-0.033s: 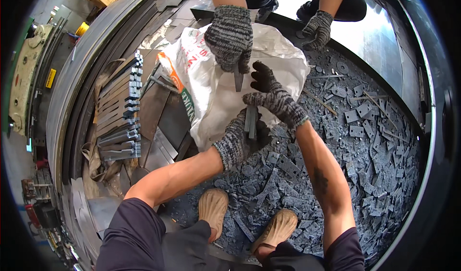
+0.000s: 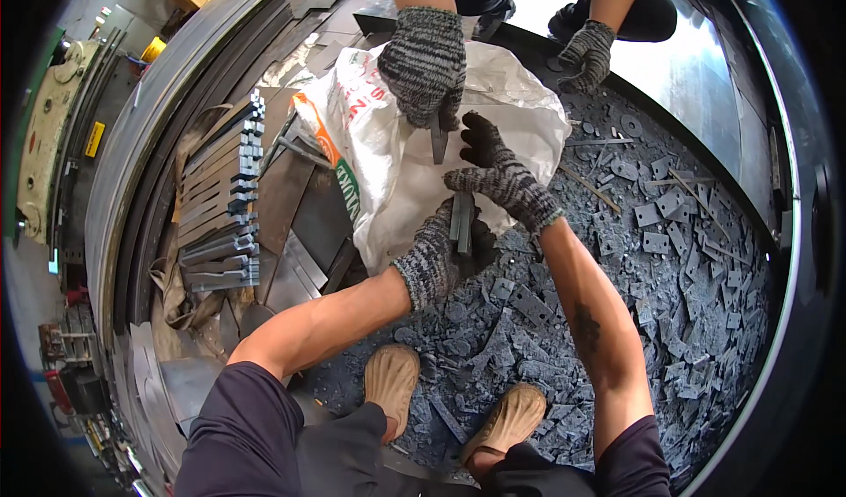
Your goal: The person sorts small metal pieces from a large pile of scrap on the floor, picking them up by hand and placing them into a white sack. The person also briefly interacts with a computer monitor and a handheld device before returning to the sorting task.
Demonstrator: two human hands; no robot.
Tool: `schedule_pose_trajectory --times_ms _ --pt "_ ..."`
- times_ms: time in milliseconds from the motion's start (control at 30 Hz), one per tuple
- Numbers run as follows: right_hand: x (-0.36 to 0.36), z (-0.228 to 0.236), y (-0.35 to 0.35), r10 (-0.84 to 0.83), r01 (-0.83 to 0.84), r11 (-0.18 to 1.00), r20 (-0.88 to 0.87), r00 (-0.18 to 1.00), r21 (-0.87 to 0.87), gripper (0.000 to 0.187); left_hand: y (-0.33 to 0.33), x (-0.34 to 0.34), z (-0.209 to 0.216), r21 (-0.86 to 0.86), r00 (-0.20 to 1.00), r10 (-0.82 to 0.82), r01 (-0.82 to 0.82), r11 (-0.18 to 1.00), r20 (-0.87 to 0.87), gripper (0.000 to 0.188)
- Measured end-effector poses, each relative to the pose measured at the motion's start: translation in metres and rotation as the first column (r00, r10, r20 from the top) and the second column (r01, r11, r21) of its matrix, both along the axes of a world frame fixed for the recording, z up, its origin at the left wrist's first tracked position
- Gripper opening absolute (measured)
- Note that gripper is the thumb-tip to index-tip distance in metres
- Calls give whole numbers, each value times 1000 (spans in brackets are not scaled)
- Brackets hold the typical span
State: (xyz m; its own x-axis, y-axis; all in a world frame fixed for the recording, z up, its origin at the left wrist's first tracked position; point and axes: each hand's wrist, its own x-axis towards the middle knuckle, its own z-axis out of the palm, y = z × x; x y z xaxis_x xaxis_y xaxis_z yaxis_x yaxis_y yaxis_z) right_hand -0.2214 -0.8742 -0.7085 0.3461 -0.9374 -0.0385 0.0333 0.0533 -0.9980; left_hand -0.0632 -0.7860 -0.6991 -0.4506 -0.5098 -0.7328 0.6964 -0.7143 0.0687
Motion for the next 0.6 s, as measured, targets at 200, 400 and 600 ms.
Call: schedule_pose_trajectory --times_ms 200,400,600 --pt "70 2 -34 -113 139 980 182 977 -142 119 0 30 -7 4 993 70 -71 997 95 29" --pt "92 13 -73 -158 158 968 17 987 -194 94 -7 50 9 -8 977 99 -99 995 187 30" --pt "99 16 -58 -119 101 984 120 986 144 62 -14 62 7 -76 986 141 -135 988 86 34"
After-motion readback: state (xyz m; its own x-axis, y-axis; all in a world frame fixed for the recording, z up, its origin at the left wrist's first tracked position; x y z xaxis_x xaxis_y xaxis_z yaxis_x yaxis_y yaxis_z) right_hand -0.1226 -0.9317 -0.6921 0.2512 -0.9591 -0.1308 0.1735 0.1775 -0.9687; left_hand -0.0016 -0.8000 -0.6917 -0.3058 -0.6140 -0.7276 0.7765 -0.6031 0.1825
